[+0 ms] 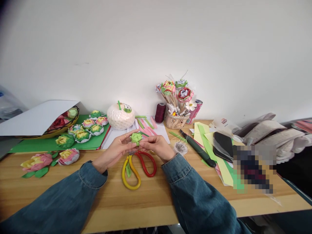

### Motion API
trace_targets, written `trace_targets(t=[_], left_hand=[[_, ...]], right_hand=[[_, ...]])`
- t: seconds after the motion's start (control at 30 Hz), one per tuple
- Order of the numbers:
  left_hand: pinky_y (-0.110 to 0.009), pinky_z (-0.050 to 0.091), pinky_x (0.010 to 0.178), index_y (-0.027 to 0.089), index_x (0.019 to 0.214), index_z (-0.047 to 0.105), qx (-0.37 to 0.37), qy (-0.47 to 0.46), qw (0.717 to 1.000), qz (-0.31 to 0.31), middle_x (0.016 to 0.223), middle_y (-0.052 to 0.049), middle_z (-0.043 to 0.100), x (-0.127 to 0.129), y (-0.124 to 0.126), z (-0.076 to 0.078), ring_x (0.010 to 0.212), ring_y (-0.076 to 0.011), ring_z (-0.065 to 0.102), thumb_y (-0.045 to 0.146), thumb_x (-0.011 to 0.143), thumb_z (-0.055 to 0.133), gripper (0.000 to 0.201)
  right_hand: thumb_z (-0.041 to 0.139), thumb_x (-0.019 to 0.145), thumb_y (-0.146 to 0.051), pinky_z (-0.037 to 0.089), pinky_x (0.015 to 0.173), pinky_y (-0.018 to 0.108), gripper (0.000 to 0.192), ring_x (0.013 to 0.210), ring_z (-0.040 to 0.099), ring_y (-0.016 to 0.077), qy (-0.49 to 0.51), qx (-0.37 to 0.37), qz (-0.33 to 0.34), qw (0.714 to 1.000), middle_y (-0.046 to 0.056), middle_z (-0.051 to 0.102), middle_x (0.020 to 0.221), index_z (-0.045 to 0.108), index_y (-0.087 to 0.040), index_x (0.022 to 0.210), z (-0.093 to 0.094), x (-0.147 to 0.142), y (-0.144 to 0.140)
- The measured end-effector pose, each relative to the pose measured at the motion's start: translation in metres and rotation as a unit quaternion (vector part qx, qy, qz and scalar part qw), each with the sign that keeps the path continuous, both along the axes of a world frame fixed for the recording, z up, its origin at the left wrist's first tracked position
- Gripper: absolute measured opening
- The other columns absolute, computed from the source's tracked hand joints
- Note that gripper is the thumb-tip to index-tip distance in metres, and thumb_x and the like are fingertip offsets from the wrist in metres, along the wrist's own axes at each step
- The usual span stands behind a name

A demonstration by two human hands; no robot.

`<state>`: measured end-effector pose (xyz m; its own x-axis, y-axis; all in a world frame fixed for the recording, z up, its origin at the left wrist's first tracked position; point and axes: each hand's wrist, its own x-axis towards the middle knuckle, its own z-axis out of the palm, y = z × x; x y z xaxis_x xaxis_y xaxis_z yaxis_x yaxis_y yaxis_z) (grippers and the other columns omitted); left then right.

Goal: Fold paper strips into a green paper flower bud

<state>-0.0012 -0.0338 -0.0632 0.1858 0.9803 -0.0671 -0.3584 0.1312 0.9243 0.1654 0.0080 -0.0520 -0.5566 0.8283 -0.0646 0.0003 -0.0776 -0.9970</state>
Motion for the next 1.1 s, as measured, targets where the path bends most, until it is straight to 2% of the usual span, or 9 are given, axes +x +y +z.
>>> trace_targets(t=[0.17, 0.3, 0.4, 0.53, 0.7, 0.93, 1.1], left_hand=[[-0.031, 0.046, 0.08, 0.023, 0.121, 0.049, 0.005, 0.008, 1.0, 0.012, 0.096, -0.004, 0.063, 0.002, 0.0, -0.003, 0.083, -0.0148, 0.06, 0.018, 0.063, 0.069, 0.062], [-0.028, 0.047, 0.078, 0.022, 0.123, 0.047, 0.012, 0.023, 1.0, 0.012, 0.099, -0.004, 0.063, 0.003, 0.0, -0.004, 0.085, -0.0151, 0.06, 0.016, 0.062, 0.069, 0.065], [-0.027, 0.048, 0.076, 0.023, 0.126, 0.043, 0.01, 0.037, 0.999, 0.022, 0.1, -0.004, 0.064, 0.003, -0.001, -0.004, 0.085, -0.0148, 0.061, 0.018, 0.065, 0.067, 0.066], [-0.027, 0.051, 0.076, 0.022, 0.126, 0.042, -0.018, 0.046, 0.998, 0.038, 0.101, -0.005, 0.066, 0.004, -0.002, -0.004, 0.081, -0.0152, 0.064, 0.023, 0.065, 0.068, 0.067], [-0.021, 0.052, 0.073, 0.023, 0.121, 0.047, -0.031, 0.04, 0.996, 0.073, 0.096, -0.003, 0.068, 0.008, -0.003, -0.004, 0.077, -0.0131, 0.066, 0.022, 0.064, 0.069, 0.061], [-0.02, 0.054, 0.069, 0.023, 0.119, 0.049, -0.039, 0.037, 0.994, 0.097, 0.087, 0.0, 0.07, 0.013, -0.004, 0.001, 0.071, -0.0121, 0.066, 0.021, 0.06, 0.072, 0.063], [-0.019, 0.053, 0.069, 0.022, 0.116, 0.053, -0.02, 0.067, 0.99, 0.122, 0.09, -0.001, 0.068, 0.012, -0.005, 0.001, 0.073, -0.0117, 0.065, 0.023, 0.059, 0.073, 0.06]], right_hand=[[0.074, 0.056, -0.035, 0.04, 0.053, 0.021, 0.025, 0.049, 0.048, 0.0058, -0.014, 0.027, 0.001, 1.0, -0.003, 0.06, 0.054, 0.066, -0.012, 0.063, 0.0, -0.002, -0.002], [0.073, 0.056, -0.039, 0.042, 0.058, 0.023, 0.03, 0.053, 0.052, 0.0082, -0.029, 0.059, 0.006, 0.998, -0.001, 0.062, 0.059, 0.065, -0.011, 0.063, -0.003, -0.004, -0.002], [0.066, 0.065, -0.039, 0.043, 0.059, 0.023, 0.029, 0.057, 0.054, 0.0103, -0.051, 0.135, -0.023, 0.989, 0.002, 0.064, 0.064, 0.065, -0.011, 0.069, -0.007, -0.005, -0.004], [0.058, 0.076, -0.025, 0.041, 0.057, 0.02, 0.014, 0.059, 0.053, 0.0099, -0.145, 0.298, -0.084, 0.94, 0.001, 0.063, 0.066, 0.065, -0.013, 0.071, -0.009, -0.006, -0.008], [0.05, 0.081, -0.015, 0.04, 0.062, 0.019, 0.013, 0.064, 0.053, 0.0099, -0.227, 0.413, -0.091, 0.877, 0.002, 0.063, 0.071, 0.062, -0.015, 0.076, -0.009, -0.007, -0.01], [0.046, 0.084, -0.016, 0.039, 0.066, 0.019, 0.014, 0.071, 0.055, 0.011, -0.283, 0.454, -0.063, 0.843, 0.002, 0.064, 0.077, 0.06, -0.016, 0.081, -0.009, -0.006, -0.01], [0.043, 0.085, -0.015, 0.039, 0.066, 0.022, 0.016, 0.073, 0.056, 0.0131, -0.322, 0.473, -0.075, 0.817, 0.003, 0.064, 0.079, 0.059, -0.016, 0.082, -0.013, -0.007, -0.01]])
